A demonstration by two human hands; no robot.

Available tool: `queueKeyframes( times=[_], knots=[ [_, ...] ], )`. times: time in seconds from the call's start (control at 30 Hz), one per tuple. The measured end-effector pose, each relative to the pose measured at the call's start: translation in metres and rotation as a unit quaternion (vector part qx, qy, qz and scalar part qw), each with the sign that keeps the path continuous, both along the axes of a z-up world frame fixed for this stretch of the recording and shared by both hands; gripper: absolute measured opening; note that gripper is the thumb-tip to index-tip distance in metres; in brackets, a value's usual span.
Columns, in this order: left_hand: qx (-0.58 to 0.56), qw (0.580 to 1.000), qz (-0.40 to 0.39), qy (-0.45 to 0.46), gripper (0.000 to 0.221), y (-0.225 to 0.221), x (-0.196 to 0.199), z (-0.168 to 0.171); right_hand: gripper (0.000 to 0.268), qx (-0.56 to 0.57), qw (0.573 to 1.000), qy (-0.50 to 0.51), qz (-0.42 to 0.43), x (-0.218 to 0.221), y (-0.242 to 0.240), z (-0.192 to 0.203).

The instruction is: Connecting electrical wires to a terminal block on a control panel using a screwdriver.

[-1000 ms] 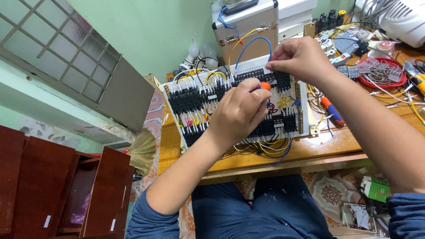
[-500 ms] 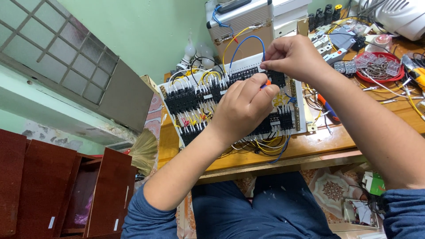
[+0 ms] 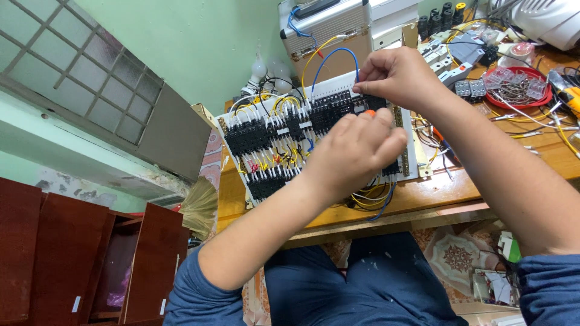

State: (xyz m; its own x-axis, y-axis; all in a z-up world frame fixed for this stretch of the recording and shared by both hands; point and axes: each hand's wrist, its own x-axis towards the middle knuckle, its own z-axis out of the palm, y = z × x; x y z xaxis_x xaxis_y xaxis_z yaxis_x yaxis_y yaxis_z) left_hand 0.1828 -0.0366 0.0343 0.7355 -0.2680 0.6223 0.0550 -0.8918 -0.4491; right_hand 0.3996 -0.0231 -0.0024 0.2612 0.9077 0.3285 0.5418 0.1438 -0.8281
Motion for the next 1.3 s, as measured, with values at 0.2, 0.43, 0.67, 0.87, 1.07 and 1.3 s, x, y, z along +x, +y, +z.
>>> queueKeyframes(
  times=[0.2, 0.43, 0.67, 0.87, 1.07, 1.3],
  knots=[
    [0.012, 0.993, 0.109, -0.051, 0.011, -0.021, 0.011, 0.0, 0.016, -0.021, 1.0, -0.006, -0.019, -0.005, -0.006, 0.009],
    [0.107, 0.978, 0.159, -0.086, 0.011, -0.019, 0.026, -0.002, 0.018, -0.013, 1.0, -0.01, -0.002, 0.006, 0.008, -0.007],
    [0.098, 0.954, 0.264, -0.103, 0.026, -0.034, 0.031, -0.009, 0.018, -0.027, 0.999, 0.026, 0.009, 0.013, 0.013, -0.014],
    [0.048, 0.954, 0.279, -0.101, 0.029, -0.055, 0.029, -0.027, 0.017, -0.013, 1.0, 0.001, -0.017, 0.005, 0.006, -0.009],
    [0.042, 0.952, 0.252, -0.167, 0.039, -0.055, 0.026, -0.015, 0.02, 0.005, 0.999, -0.021, -0.024, -0.002, -0.002, -0.001],
    [0.008, 0.94, 0.302, -0.161, 0.028, -0.056, 0.023, -0.034, 0.019, -0.046, 0.996, -0.05, -0.064, -0.003, -0.002, 0.004]
  ],
)
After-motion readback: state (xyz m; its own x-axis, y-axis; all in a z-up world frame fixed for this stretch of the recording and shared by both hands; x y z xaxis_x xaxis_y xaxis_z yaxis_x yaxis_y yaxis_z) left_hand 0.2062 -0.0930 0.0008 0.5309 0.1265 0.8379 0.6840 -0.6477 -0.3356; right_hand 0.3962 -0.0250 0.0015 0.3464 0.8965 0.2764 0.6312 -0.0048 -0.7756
